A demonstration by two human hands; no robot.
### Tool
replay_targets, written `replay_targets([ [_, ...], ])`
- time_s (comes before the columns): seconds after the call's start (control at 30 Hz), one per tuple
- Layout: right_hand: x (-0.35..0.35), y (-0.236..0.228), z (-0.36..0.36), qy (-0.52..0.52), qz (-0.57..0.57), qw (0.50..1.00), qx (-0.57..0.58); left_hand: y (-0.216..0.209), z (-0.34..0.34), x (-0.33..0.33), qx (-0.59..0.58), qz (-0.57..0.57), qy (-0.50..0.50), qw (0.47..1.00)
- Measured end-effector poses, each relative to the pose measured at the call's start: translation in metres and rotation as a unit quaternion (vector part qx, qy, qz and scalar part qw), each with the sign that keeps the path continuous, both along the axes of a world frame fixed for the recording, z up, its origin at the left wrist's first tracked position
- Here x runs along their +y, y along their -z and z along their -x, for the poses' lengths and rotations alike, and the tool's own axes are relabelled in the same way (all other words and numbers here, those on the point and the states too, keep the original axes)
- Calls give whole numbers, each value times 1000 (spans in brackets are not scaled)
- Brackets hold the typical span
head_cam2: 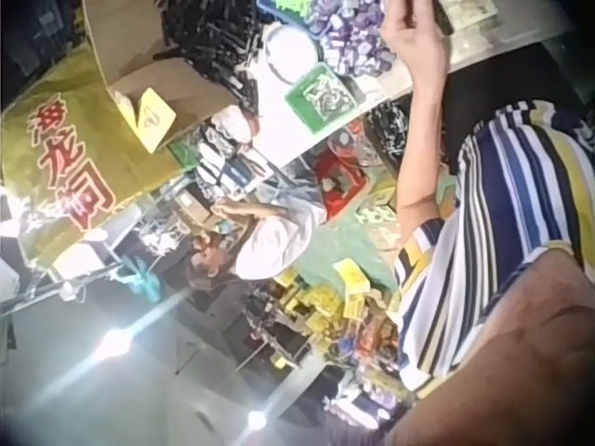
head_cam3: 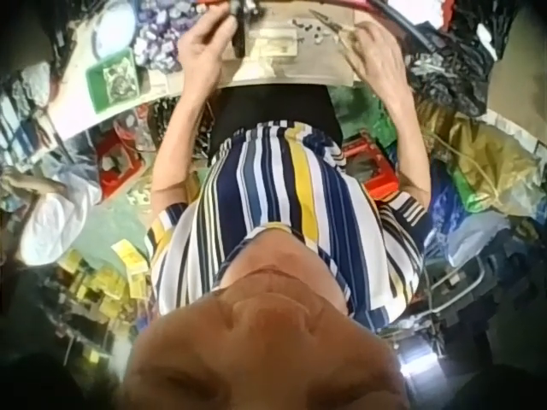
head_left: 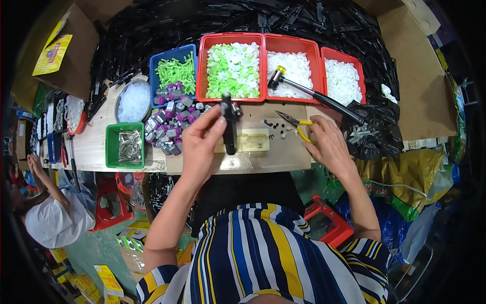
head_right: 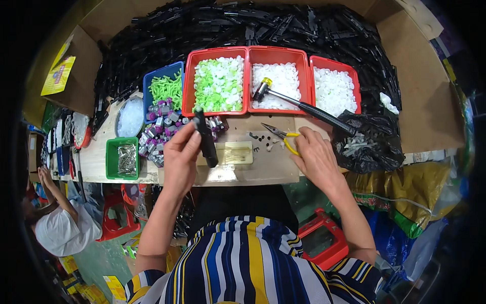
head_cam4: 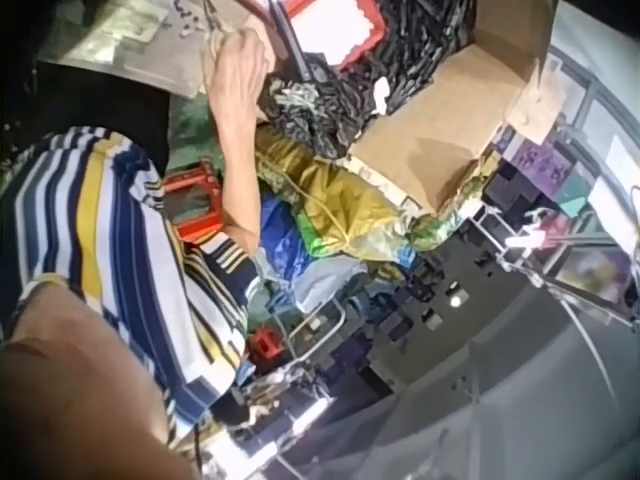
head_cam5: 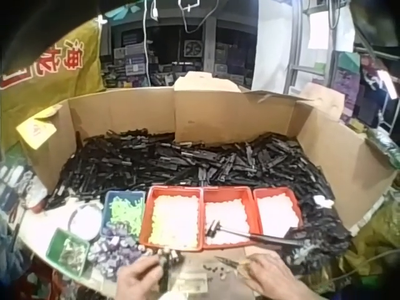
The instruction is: Assemble small mechanical or electronic components into black rectangular boxes at a workbench.
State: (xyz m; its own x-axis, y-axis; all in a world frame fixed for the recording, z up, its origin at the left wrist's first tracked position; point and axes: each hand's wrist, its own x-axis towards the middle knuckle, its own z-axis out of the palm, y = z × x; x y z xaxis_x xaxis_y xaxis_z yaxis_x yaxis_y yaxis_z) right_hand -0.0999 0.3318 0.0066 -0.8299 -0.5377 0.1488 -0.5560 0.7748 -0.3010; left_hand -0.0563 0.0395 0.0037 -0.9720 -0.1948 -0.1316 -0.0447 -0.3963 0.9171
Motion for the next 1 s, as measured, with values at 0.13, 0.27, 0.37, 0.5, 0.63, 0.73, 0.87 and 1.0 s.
replay_targets([
  [0.13, -3, 9, 1, 33, -24, 999, -11, -5, -3, 4, -42, -174, 45, 983],
  [0.27, -17, 9, 8, 77, -129, 988, 17, -6, -12, 6, -78, -160, 52, 983],
  [0.37, -8, 23, 14, 59, -76, 992, 80, -8, -18, 11, -84, -96, 63, 990],
  [0.5, -17, -1, -9, 43, 57, 997, 20, 2, -27, 14, -16, 0, 75, 997],
  [0.63, -37, -25, -32, -5, 112, 993, -24, -5, -33, 22, 12, 86, 90, 992],
  [0.73, -42, -26, -36, -36, 118, 992, -15, -11, -33, 23, 69, 233, 110, 964],
  [0.87, -41, -25, -38, -61, 83, 995, 2, -19, -30, 27, 151, 321, 113, 928],
  [1.0, -41, -22, -39, -94, 85, 992, 31, -21, -32, 28, 147, 317, 124, 929],
])
